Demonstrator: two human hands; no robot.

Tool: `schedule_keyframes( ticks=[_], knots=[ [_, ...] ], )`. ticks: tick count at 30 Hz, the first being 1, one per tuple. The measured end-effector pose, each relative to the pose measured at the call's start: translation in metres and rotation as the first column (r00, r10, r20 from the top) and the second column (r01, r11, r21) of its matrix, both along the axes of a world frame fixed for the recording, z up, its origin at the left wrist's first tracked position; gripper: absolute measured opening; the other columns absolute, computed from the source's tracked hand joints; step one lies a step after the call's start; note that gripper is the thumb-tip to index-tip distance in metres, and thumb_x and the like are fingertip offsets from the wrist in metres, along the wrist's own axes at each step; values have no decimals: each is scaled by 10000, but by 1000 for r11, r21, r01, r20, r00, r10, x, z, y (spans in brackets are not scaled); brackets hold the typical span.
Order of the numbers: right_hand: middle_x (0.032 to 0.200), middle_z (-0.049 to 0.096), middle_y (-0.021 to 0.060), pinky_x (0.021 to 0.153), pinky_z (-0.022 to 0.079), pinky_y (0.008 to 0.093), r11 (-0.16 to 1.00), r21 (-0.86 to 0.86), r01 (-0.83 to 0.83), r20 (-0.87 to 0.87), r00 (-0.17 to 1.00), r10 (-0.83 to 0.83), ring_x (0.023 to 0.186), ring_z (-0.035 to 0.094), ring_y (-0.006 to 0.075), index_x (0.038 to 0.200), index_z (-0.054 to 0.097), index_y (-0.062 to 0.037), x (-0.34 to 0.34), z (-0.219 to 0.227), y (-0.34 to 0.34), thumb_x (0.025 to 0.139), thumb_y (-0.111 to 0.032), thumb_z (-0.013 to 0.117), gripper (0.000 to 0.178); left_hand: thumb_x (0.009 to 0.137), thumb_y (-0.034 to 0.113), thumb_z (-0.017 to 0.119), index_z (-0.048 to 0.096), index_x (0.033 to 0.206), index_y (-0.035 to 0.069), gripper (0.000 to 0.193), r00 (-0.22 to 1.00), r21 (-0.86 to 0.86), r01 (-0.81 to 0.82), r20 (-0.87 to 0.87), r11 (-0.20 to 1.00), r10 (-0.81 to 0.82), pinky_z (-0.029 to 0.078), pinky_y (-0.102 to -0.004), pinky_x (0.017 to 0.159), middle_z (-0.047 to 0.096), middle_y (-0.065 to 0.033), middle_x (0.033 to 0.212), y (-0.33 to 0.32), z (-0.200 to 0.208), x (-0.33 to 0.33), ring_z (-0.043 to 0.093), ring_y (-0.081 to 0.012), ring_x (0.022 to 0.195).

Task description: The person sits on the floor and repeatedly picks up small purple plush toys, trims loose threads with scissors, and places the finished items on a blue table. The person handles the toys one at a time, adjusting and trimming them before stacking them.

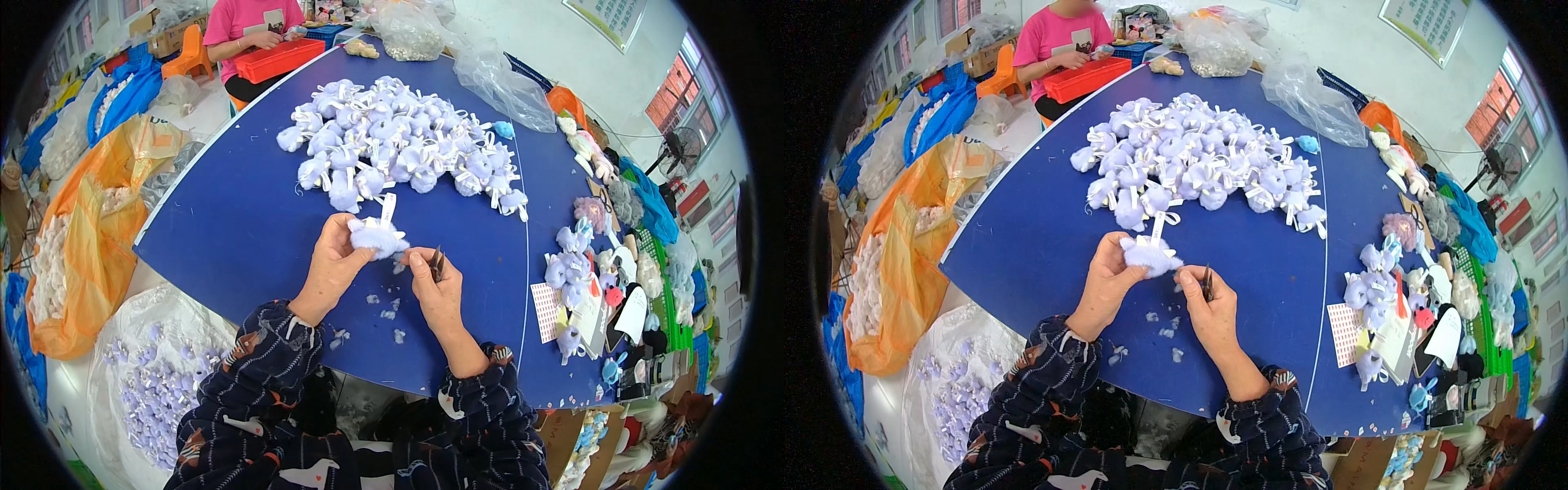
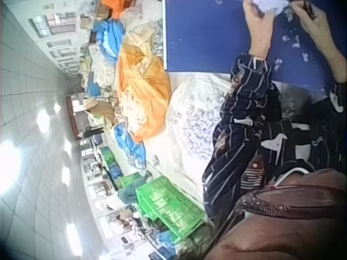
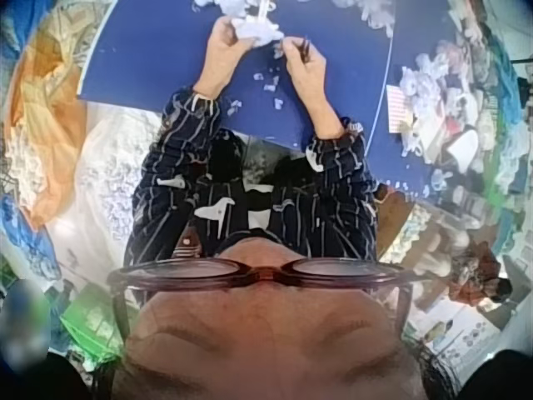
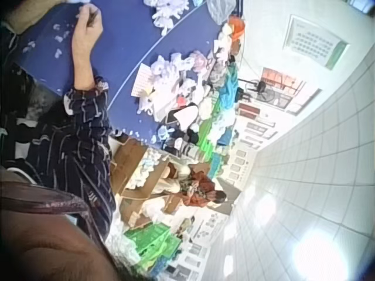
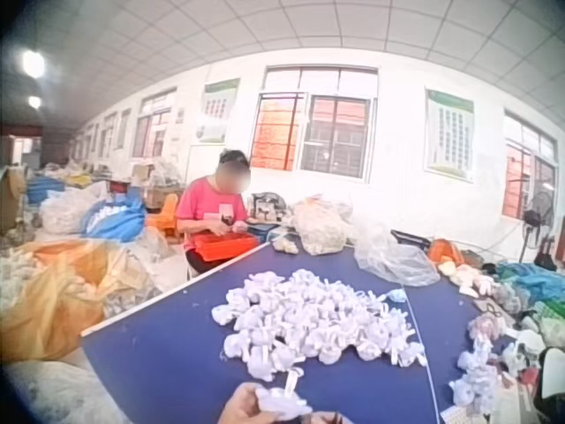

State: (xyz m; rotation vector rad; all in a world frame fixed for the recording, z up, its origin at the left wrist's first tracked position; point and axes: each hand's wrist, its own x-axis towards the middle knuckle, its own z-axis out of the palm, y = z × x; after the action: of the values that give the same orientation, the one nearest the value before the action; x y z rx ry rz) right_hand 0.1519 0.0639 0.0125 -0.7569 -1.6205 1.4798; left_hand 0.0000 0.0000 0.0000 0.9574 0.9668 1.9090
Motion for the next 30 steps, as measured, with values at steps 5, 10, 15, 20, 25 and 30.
schedule_keyframes(
  ticks=[5,10,15,20,25,30],
  knots=[
    [725,575,-26,517,346,177,998,58,28,20,999,-30,581,417,15,901,609,0,-1,2,0,859,-249,573,255,799,-44,531,392,1107,26,344,1000,-6,0,-18,1000,0,466,-273,797,500,-76,1061,-1,6,1,521,-144,977],
    [700,543,-31,544,355,185,996,72,54,42,997,-57,605,424,26,902,607,11,1,5,0,858,-234,571,251,794,-49,534,422,1092,23,326,1000,-47,20,10,999,-20,472,-260,779,507,-72,1056,1,6,5,527,-140,973],
    [744,552,-1,580,379,199,989,126,80,49,995,-87,639,451,45,907,604,20,1,4,5,845,-202,583,231,799,-50,523,412,1091,43,326,998,-74,47,-34,996,-49,481,-262,758,521,-72,1034,1,-2,6,543,-142,933],
    [734,555,-13,542,362,169,959,279,59,65,995,-80,621,454,21,914,589,27,2,6,5,842,-189,594,227,798,-39,549,430,1075,27,309,992,-60,113,-56,992,-117,485,-234,703,529,-66,1006,1,-7,10,556,-117,850],
    [763,567,8,584,403,195,984,173,48,59,997,-59,667,489,48,879,577,24,12,-6,16,835,-119,563,150,805,-1,565,412,1134,0,363,975,-192,119,-164,974,-152,492,-236,678,540,-75,995,5,-3,19,561,-121,852],
    [597,406,-39,407,278,200,893,-450,-3,-337,927,-166,449,336,48,824,535,-74,23,-6,54,845,-169,570,103,855,90,531,434,1154,36,320,985,-309,-23,-170,951,-32,477,-222,624,570,-106,1001,-4,13,18,594,-134,748]
  ],
)
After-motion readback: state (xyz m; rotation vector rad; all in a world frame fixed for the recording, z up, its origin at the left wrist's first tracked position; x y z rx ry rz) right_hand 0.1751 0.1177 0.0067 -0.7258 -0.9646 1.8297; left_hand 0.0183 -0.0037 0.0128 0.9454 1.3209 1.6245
